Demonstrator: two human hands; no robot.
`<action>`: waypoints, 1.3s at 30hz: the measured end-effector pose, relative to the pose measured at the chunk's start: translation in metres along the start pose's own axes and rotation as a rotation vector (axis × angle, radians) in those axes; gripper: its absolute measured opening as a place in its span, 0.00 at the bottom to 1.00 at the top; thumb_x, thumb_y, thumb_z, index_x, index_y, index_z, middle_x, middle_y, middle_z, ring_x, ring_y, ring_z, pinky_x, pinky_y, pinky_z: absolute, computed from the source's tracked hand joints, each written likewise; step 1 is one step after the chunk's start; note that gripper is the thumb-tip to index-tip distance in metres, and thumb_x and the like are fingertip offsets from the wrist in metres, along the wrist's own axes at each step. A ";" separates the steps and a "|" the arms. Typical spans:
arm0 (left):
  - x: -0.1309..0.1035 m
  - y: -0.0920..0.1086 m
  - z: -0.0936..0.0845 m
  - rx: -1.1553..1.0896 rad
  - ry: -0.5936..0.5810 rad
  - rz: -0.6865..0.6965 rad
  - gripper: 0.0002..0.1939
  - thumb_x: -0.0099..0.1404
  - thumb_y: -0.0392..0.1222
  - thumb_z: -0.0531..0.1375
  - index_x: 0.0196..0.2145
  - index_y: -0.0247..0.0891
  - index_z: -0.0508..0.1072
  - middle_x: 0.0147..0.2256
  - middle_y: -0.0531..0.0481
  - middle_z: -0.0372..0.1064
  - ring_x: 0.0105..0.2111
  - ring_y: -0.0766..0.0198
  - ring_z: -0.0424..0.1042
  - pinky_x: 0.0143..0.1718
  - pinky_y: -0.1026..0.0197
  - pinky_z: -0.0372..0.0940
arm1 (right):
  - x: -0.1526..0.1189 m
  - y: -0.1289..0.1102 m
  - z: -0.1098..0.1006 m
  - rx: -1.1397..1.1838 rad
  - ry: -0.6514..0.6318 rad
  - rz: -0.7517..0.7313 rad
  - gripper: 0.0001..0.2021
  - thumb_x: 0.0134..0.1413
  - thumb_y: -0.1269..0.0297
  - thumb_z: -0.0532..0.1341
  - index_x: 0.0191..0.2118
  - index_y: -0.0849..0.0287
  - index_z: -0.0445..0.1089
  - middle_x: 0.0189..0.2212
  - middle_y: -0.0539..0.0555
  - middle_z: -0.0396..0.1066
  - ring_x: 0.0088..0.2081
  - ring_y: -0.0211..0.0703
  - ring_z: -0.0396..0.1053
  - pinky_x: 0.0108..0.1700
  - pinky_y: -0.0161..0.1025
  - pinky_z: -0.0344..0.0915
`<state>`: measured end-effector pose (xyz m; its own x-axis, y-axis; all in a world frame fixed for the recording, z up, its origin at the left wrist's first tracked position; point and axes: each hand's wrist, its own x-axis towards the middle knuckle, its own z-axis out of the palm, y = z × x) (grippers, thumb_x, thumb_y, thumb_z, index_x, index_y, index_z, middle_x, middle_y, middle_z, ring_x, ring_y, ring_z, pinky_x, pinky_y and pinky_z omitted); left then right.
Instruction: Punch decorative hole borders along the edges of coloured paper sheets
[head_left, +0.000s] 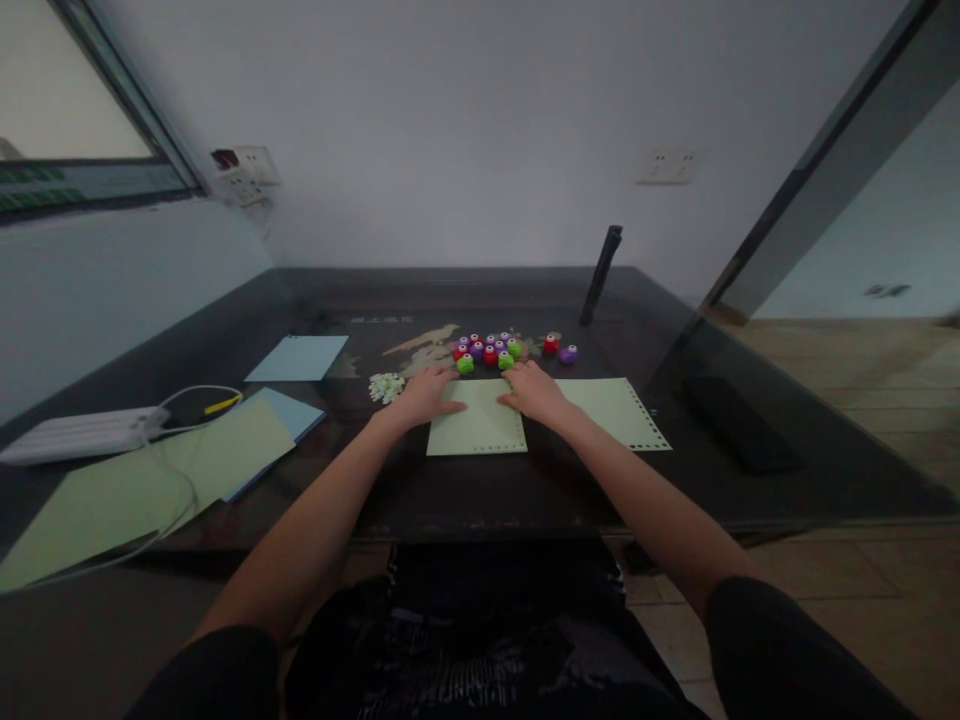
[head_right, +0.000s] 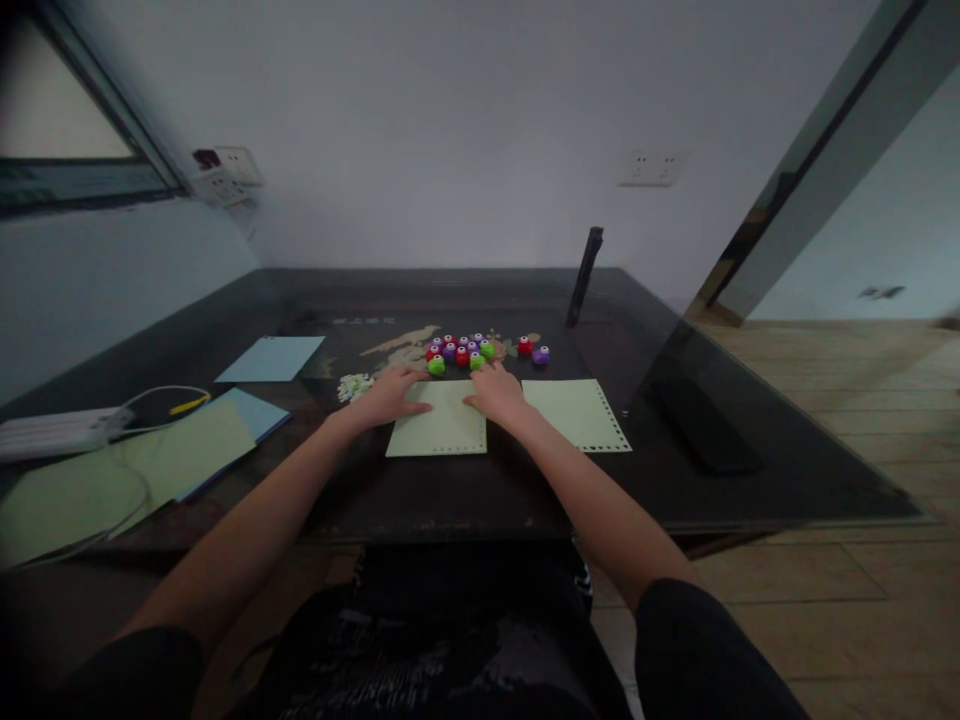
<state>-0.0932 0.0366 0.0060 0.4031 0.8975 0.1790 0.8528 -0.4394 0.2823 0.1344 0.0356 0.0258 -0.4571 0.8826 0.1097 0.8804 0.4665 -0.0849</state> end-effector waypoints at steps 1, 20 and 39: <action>0.000 0.000 0.000 0.025 -0.023 -0.008 0.31 0.53 0.55 0.63 0.51 0.37 0.69 0.48 0.39 0.66 0.50 0.48 0.63 0.52 0.48 0.58 | -0.001 0.000 0.002 -0.010 0.007 -0.011 0.19 0.53 0.58 0.62 0.49 0.64 0.69 0.49 0.64 0.67 0.52 0.56 0.61 0.52 0.48 0.60; 0.000 0.010 -0.011 0.001 0.038 -0.004 0.26 0.48 0.46 0.67 0.43 0.34 0.68 0.45 0.39 0.67 0.47 0.49 0.66 0.49 0.51 0.60 | 0.006 0.014 0.011 0.452 0.128 0.070 0.07 0.44 0.65 0.65 0.31 0.60 0.70 0.28 0.51 0.70 0.31 0.40 0.66 0.33 0.35 0.59; -0.005 0.022 -0.030 -0.946 -0.064 -0.232 0.16 0.55 0.50 0.63 0.36 0.35 0.73 0.30 0.45 0.73 0.29 0.62 0.71 0.30 0.60 0.66 | 0.006 0.033 -0.014 1.434 0.366 0.224 0.14 0.41 0.55 0.67 0.34 0.59 0.71 0.33 0.56 0.75 0.33 0.42 0.70 0.35 0.41 0.67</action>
<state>-0.0864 0.0211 0.0398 0.3000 0.9537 -0.0203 0.3060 -0.0761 0.9490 0.1626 0.0557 0.0375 -0.0859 0.9798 0.1807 -0.0423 0.1776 -0.9832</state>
